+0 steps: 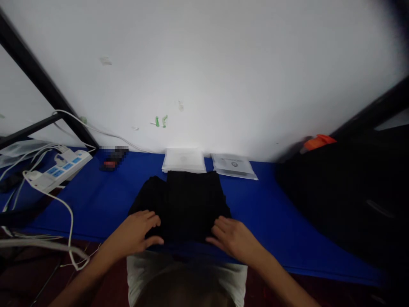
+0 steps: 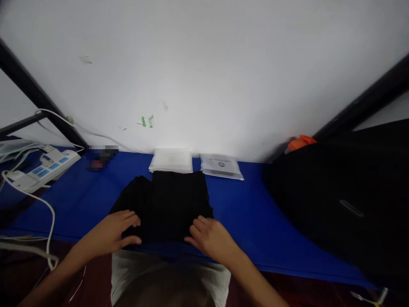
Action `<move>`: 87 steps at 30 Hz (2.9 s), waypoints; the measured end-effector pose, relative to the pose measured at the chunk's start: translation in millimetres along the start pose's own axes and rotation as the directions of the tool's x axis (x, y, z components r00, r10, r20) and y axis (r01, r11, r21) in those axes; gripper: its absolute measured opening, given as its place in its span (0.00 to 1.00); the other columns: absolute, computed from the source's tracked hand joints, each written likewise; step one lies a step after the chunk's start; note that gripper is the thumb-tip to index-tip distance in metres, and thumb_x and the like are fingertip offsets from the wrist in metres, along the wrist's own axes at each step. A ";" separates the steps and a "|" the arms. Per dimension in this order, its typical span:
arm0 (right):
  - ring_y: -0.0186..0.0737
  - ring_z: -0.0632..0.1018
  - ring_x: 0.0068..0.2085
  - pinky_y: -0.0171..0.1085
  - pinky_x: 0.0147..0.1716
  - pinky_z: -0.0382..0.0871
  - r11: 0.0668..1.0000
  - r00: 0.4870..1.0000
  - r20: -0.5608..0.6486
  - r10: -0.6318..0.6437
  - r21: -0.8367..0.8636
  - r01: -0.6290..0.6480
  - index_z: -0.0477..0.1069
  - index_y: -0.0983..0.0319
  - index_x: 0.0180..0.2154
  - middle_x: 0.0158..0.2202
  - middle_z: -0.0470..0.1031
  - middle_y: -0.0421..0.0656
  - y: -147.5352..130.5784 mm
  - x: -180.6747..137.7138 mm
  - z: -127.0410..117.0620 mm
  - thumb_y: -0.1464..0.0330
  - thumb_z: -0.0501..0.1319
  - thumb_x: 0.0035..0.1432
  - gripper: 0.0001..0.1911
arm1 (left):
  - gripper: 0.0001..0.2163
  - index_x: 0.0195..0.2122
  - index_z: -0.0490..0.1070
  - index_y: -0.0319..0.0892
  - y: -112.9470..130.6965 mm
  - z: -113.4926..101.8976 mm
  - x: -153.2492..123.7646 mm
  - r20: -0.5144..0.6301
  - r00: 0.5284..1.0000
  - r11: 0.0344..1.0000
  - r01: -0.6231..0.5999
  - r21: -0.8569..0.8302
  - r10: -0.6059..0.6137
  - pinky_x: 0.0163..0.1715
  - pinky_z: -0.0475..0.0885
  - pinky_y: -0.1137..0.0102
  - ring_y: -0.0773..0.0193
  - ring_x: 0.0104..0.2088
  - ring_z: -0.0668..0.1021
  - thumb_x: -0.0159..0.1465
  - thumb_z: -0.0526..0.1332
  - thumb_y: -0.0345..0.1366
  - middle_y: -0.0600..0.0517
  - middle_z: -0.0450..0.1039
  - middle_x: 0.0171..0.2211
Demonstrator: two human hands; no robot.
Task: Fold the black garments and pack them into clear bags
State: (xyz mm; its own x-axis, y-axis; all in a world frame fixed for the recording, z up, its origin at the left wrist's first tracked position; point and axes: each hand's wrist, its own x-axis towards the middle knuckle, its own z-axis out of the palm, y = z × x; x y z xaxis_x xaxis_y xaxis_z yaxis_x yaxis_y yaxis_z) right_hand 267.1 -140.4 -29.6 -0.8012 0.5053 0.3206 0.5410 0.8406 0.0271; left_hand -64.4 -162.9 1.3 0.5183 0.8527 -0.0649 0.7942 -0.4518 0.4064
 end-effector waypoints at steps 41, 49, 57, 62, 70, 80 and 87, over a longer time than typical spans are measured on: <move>0.45 0.73 0.39 0.42 0.38 0.67 0.977 0.978 -0.179 0.110 -0.163 -0.140 0.71 0.67 0.47 0.42 0.76 0.51 10.3 34.6 22.0 0.77 0.52 0.64 0.13 | 0.07 0.35 0.71 0.43 10.1 42.4 46.8 -0.647 0.718 0.956 -0.092 0.277 0.257 0.51 0.69 0.55 0.52 0.51 0.73 0.64 0.58 0.25 0.45 0.73 0.50; 0.41 0.72 0.36 0.36 0.31 0.69 0.990 0.924 -0.360 0.131 0.090 -0.106 0.71 0.64 0.42 0.36 0.75 0.49 16.1 15.4 6.1 0.78 0.49 0.64 0.13 | 0.05 0.42 0.72 0.43 44.6 36.1 58.7 -0.705 0.652 0.960 -0.176 0.218 0.279 0.48 0.70 0.59 0.56 0.45 0.76 0.65 0.61 0.32 0.47 0.76 0.42; 0.40 0.74 0.36 0.36 0.31 0.71 0.989 0.908 -0.413 0.069 0.149 -0.008 0.71 0.65 0.44 0.36 0.76 0.49 1.8 29.8 4.6 0.78 0.50 0.63 0.14 | 0.06 0.36 0.72 0.43 76.6 38.5 81.1 -0.716 0.539 0.888 -0.376 0.266 0.443 0.40 0.69 0.64 0.62 0.35 0.75 0.65 0.59 0.25 0.53 0.77 0.32; 0.39 0.75 0.36 0.34 0.31 0.71 0.986 0.888 -0.443 0.124 0.158 -0.059 0.71 0.65 0.43 0.37 0.76 0.49 19.5 15.0 4.6 0.81 0.50 0.61 0.15 | 0.09 0.36 0.73 0.44 33.4 28.0 61.8 -0.720 0.589 0.929 -0.260 0.262 0.368 0.41 0.68 0.62 0.60 0.38 0.74 0.64 0.56 0.24 0.50 0.76 0.33; 0.40 0.76 0.41 0.37 0.36 0.76 0.941 0.945 -0.258 0.200 0.318 -0.113 0.71 0.61 0.44 0.40 0.76 0.47 33.7 -16.1 15.6 0.83 0.49 0.58 0.20 | 0.05 0.35 0.71 0.43 -7.9 29.9 14.9 -0.514 0.820 0.966 -0.182 0.184 0.252 0.41 0.69 0.63 0.59 0.40 0.75 0.66 0.57 0.29 0.49 0.74 0.37; 0.43 0.79 0.45 0.44 0.43 0.78 0.951 0.952 -0.299 0.068 0.306 0.028 0.71 0.63 0.48 0.43 0.79 0.50 -7.9 1.1 -9.5 0.80 0.50 0.62 0.18 | 0.04 0.36 0.69 0.42 30.4 39.0 44.2 -0.479 0.845 0.971 -0.192 0.144 0.238 0.39 0.70 0.63 0.59 0.39 0.75 0.67 0.57 0.32 0.47 0.74 0.38; 0.49 0.74 0.56 0.46 0.50 0.74 0.983 0.992 -0.057 0.115 0.150 -0.105 0.58 0.68 0.62 0.56 0.71 0.58 -30.3 50.5 12.1 0.82 0.50 0.59 0.29 | 0.04 0.38 0.69 0.41 36.9 22.9 62.2 -0.645 0.739 0.981 -0.158 0.116 0.195 0.38 0.72 0.65 0.60 0.36 0.76 0.68 0.55 0.32 0.47 0.75 0.34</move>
State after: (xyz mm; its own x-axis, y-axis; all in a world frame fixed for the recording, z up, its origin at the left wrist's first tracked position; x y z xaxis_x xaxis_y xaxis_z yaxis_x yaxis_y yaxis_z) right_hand 207.1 -138.0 -25.7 -0.7181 0.5865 0.3746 0.5777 0.8025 -0.1488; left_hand 4.3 -132.5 -8.6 0.3338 0.7109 0.6191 0.7336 -0.6083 0.3030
